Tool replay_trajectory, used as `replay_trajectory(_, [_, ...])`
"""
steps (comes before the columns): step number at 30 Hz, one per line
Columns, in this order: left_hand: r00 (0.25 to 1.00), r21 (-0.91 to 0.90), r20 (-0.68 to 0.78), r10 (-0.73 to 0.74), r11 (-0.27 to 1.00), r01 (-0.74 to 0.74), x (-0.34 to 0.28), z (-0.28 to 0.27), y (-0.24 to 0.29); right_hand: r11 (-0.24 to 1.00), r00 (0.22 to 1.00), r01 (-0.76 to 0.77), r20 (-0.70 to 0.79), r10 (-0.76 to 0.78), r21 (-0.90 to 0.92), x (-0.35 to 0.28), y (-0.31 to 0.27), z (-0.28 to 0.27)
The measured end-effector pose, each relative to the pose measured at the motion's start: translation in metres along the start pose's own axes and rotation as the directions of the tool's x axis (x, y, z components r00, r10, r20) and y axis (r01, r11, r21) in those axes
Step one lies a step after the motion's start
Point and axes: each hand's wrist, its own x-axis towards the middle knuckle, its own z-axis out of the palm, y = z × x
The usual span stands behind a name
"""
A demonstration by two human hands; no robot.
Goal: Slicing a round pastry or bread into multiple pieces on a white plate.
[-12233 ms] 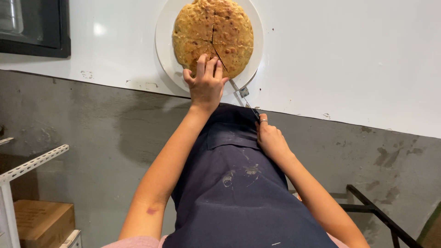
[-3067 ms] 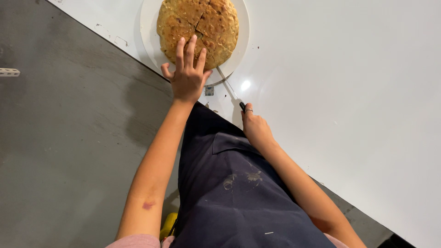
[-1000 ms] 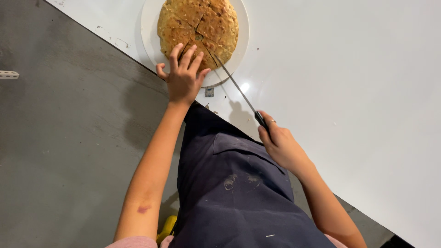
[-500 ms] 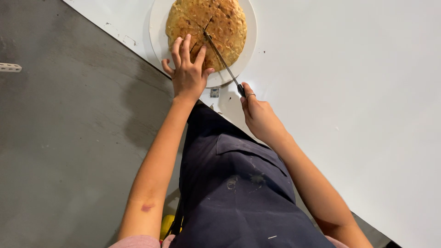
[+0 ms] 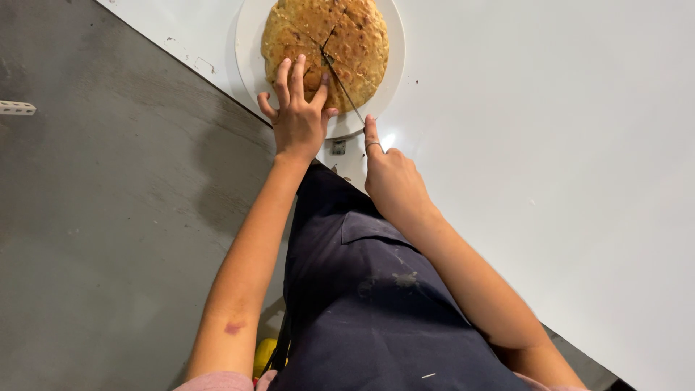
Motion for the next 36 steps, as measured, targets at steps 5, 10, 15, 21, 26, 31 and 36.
replay_trajectory(5, [1.000, -0.016, 0.001, -0.014, 1.000, 0.014, 0.001, 0.002, 0.002, 0.999, 0.999, 0.044, -0.024, -0.044, -0.002, 0.015, 0.014, 0.006])
replay_trajectory(10, [1.000, 0.026, -0.018, -0.007, 1.000, 0.008, -0.001, -0.002, 0.004, 0.999, 0.998, 0.048, -0.026, -0.049, -0.022, 0.018, 0.022, 0.014])
replay_trajectory(15, [1.000, 0.034, -0.015, -0.015, 0.999, 0.016, 0.000, -0.003, 0.006, 0.999, 1.000, 0.028, -0.002, -0.028, -0.034, -0.001, 0.021, 0.007])
replay_trajectory(21, [0.999, 0.066, 0.035, 0.013, 0.998, -0.015, -0.001, -0.004, 0.004, 0.998, 0.998, 0.053, -0.035, -0.054, -0.033, -0.002, 0.035, 0.022])
replay_trajectory(26, [0.999, 0.099, 0.043, 0.009, 0.995, -0.014, -0.002, 0.001, 0.002, 1.000, 1.000, 0.006, 0.025, -0.005, -0.024, -0.028, 0.031, 0.013])
replay_trajectory(31, [0.999, 0.122, 0.017, 0.029, 0.992, -0.031, -0.004, -0.001, 0.006, 0.998, 0.998, -0.040, 0.047, 0.042, -0.041, -0.029, 0.041, 0.022])
replay_trajectory(36, [1.000, 0.108, 0.015, 0.018, 0.994, -0.020, -0.004, 0.001, 0.007, 0.998, 0.999, -0.014, 0.043, 0.016, -0.059, -0.051, 0.045, 0.017])
